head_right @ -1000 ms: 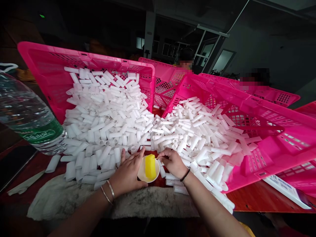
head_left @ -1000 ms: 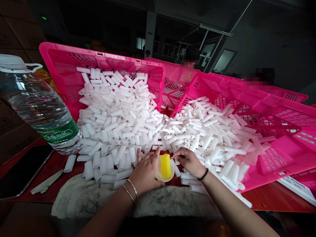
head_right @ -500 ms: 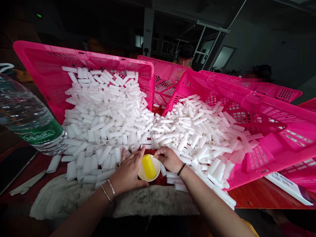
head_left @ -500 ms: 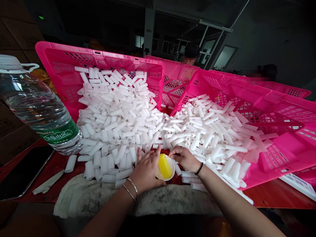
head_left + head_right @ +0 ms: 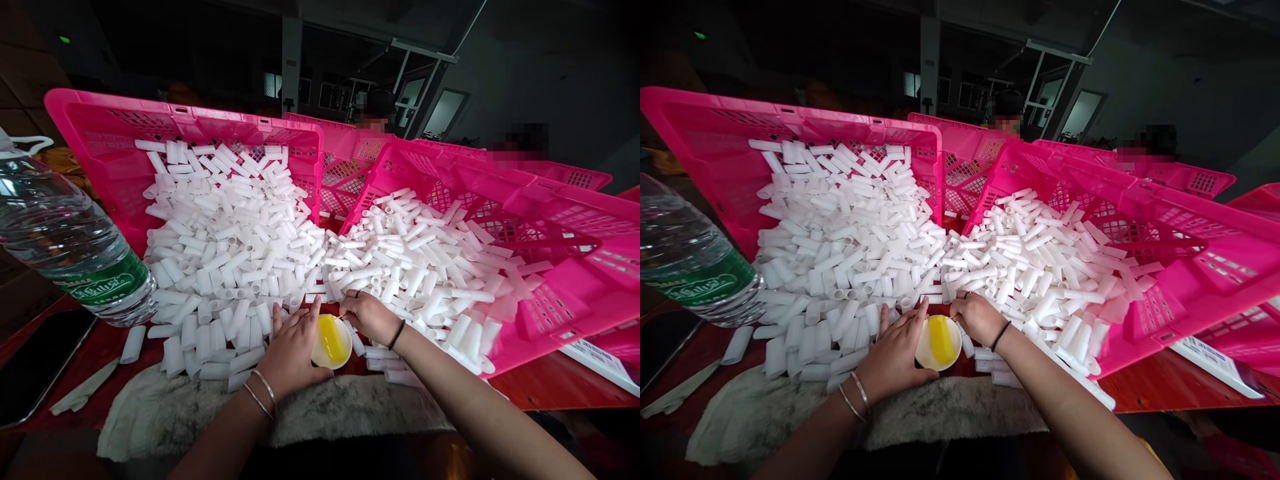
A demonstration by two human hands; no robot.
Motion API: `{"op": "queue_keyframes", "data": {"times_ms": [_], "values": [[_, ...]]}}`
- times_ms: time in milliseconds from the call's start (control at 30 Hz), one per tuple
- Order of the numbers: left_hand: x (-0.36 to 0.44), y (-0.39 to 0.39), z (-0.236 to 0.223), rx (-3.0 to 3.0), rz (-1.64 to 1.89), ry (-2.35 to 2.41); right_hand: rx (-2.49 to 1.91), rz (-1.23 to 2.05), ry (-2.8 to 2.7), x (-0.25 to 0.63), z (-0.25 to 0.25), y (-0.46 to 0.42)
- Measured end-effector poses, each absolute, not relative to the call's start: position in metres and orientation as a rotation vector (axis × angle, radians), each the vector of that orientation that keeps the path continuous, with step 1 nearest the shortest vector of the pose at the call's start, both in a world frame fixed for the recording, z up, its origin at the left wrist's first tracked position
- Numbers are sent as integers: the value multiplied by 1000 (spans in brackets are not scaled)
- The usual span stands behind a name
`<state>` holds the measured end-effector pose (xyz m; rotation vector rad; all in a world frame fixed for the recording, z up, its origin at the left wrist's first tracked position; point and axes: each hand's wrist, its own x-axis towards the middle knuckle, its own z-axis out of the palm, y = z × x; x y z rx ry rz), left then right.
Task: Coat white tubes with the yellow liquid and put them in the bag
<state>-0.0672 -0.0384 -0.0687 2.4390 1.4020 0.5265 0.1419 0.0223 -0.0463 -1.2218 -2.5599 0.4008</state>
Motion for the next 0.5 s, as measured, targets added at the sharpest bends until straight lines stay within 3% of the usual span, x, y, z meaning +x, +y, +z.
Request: {"op": "queue_keyframes", "data": {"times_ms": [500], "values": [[-68,-38,-66,2435,493,1434,-1239,301,-2592,142,-36,9]]}}
